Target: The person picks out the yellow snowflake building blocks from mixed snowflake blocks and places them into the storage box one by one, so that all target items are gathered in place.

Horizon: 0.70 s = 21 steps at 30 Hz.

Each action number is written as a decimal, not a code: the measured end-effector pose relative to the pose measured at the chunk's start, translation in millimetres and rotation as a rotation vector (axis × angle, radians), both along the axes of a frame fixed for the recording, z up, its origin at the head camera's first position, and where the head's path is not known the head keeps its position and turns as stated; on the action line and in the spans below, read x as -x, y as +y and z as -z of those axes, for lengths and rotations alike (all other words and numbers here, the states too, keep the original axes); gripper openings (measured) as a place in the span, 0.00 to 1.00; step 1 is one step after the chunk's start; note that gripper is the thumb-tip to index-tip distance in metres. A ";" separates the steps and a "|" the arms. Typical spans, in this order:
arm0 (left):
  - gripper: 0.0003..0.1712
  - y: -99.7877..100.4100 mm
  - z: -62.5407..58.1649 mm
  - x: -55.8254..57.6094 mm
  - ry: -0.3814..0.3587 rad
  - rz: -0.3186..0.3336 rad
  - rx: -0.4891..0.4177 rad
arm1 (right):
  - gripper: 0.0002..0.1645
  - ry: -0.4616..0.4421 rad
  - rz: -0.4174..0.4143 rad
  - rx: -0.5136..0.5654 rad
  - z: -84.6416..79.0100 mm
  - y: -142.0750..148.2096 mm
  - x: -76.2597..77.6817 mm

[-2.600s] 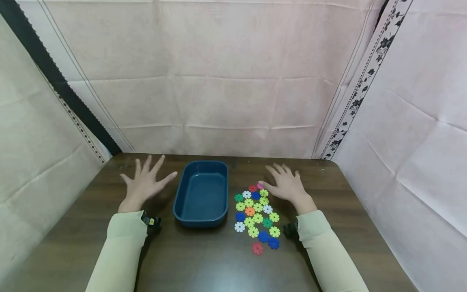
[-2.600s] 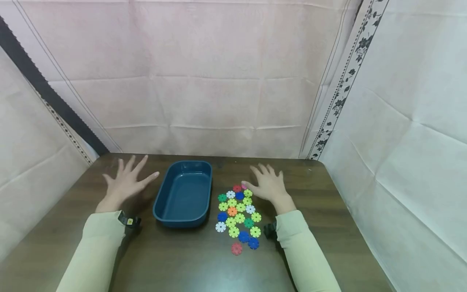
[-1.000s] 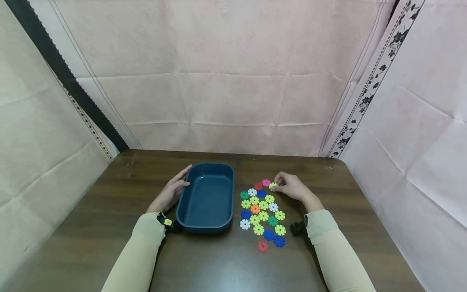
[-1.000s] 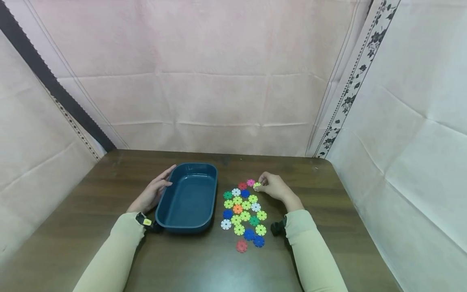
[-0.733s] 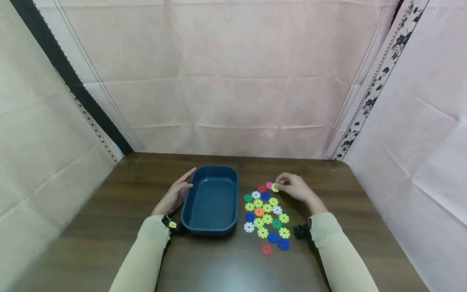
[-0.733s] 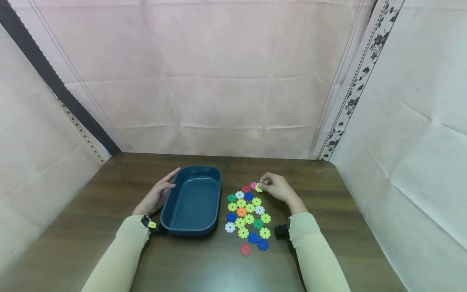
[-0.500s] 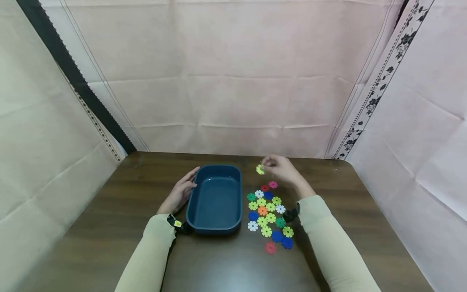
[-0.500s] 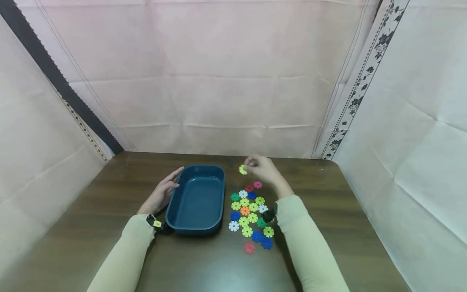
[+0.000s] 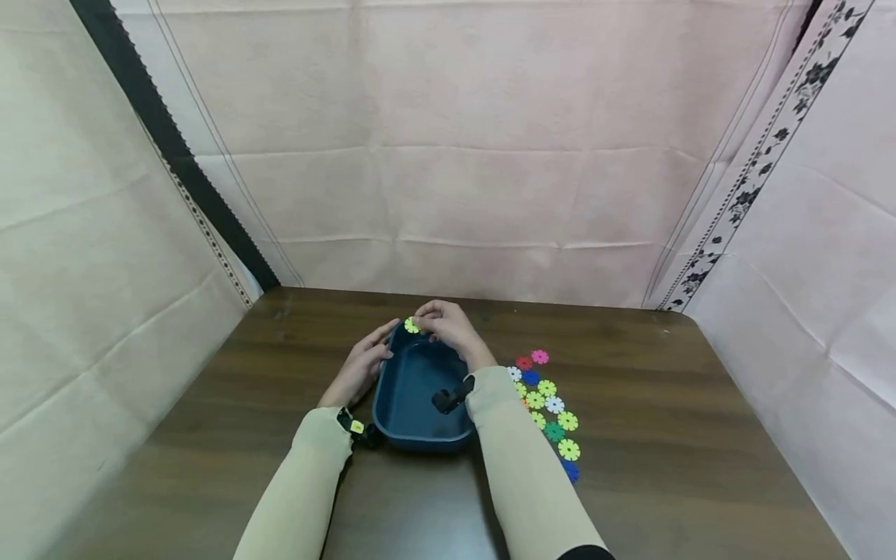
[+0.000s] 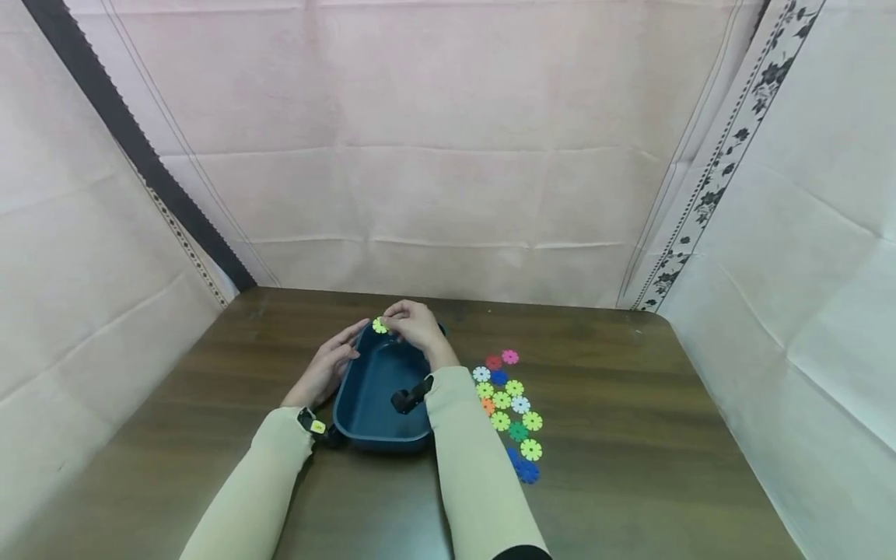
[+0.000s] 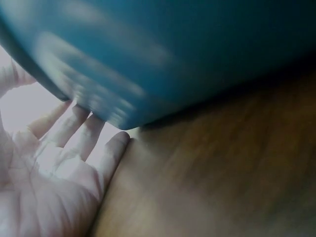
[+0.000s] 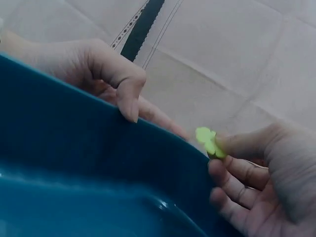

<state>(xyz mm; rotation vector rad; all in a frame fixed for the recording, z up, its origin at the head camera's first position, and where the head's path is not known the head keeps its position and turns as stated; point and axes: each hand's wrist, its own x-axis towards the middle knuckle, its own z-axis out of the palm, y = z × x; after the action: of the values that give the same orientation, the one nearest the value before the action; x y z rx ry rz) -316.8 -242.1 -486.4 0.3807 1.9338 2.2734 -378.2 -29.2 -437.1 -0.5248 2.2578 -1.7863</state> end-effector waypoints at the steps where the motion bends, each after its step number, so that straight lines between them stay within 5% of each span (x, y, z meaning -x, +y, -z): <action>1: 0.36 0.5 -0.2 0.6 0.001 -0.001 0.004 | 0.11 0.012 -0.015 -0.030 1.6 1.7 -0.1; 9: 0.36 -2.2 -2.4 3.6 -0.003 -0.005 0.032 | 0.08 0.112 -0.228 -0.303 8.2 -2.0 2.8; 21: 0.36 -0.8 -2.1 3.9 -0.018 -0.017 0.051 | 0.08 0.098 -0.223 -0.402 10.0 0.2 -1.0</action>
<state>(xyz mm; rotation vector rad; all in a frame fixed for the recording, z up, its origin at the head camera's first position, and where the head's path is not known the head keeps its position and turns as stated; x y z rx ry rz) -320.7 -242.9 -484.3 0.3384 1.9896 2.2255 -377.1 -28.9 -447.1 -0.7565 2.4219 -1.1845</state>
